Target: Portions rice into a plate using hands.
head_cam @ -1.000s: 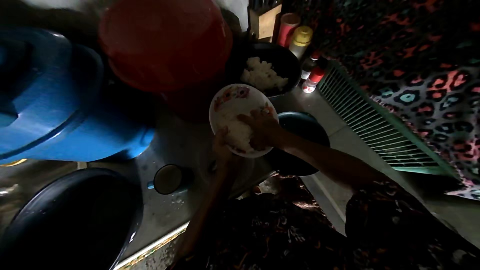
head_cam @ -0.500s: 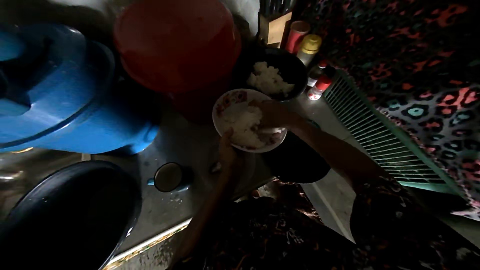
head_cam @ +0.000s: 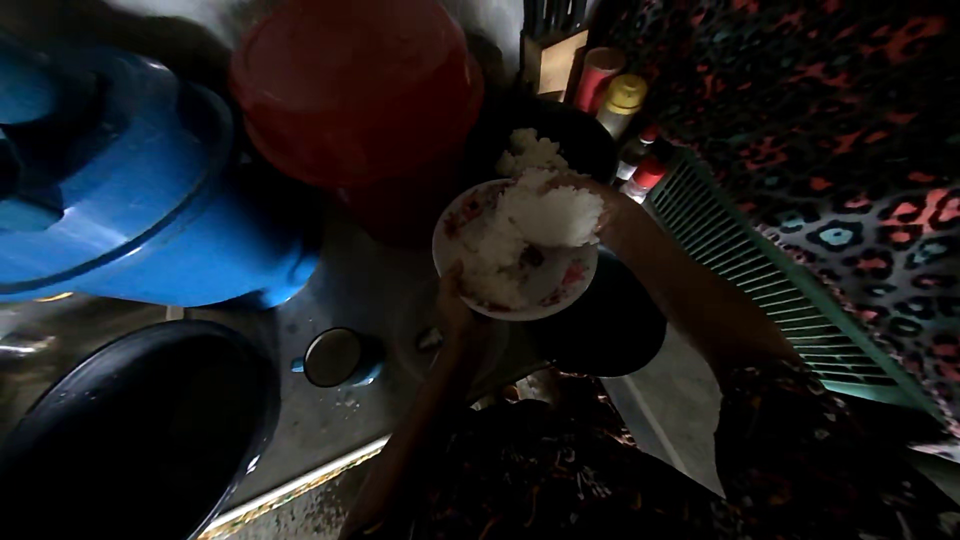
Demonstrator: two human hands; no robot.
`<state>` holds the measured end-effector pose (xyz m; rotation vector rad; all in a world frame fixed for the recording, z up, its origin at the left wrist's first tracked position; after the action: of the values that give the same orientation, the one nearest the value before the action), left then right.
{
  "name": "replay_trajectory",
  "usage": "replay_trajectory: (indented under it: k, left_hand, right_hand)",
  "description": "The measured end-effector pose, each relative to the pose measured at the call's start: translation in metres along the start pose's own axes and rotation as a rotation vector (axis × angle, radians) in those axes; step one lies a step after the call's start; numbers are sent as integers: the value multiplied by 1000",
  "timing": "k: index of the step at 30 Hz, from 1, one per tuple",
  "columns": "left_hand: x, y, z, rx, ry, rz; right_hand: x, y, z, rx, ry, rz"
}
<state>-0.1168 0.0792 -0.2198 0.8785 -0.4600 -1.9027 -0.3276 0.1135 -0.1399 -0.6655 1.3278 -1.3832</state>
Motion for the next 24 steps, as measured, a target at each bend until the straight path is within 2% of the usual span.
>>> replay_trajectory:
  k: [3,6,9,12,14,19,21,24]
  left_hand:
    - [3,2,3,-57,-33,16]
    - [4,5,0,-99,-38,33]
    - [-3,15,-5,-20,-26,65]
    - [-18,28,-12,61,64,111]
    - [-27,37,-22,78,80,146]
    - [-43,60,-42,101,77,247]
    - [-46,67,-45,99,90,272]
    - [-46,71,-44,100,92,291]
  right_hand:
    - [5,-7,-16,-61,8,-131]
    - [-1,-37,-4,-16,99,-143]
    - [11,-64,-10,16,191,-167]
    - [69,-66,-33,21,44,-112]
    - [120,-56,-51,-230,-101,-116]
    - [180,-16,-49,-913,-182,-268]
    - [194,-2,-38,-1076,-161,-273]
    - [205,6,-18,-1172,-116,-282]
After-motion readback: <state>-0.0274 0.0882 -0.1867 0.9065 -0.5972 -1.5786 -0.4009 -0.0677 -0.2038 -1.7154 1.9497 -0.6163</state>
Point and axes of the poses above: each hand's wrist, its own x-axis towards the middle knuckle, its own z-axis out of the palm, y = z × x, the point moved 5 cm from there along x, towards the middle knuckle, and after that the axes turned 5 degrees about -x, right-handed, at the moved point
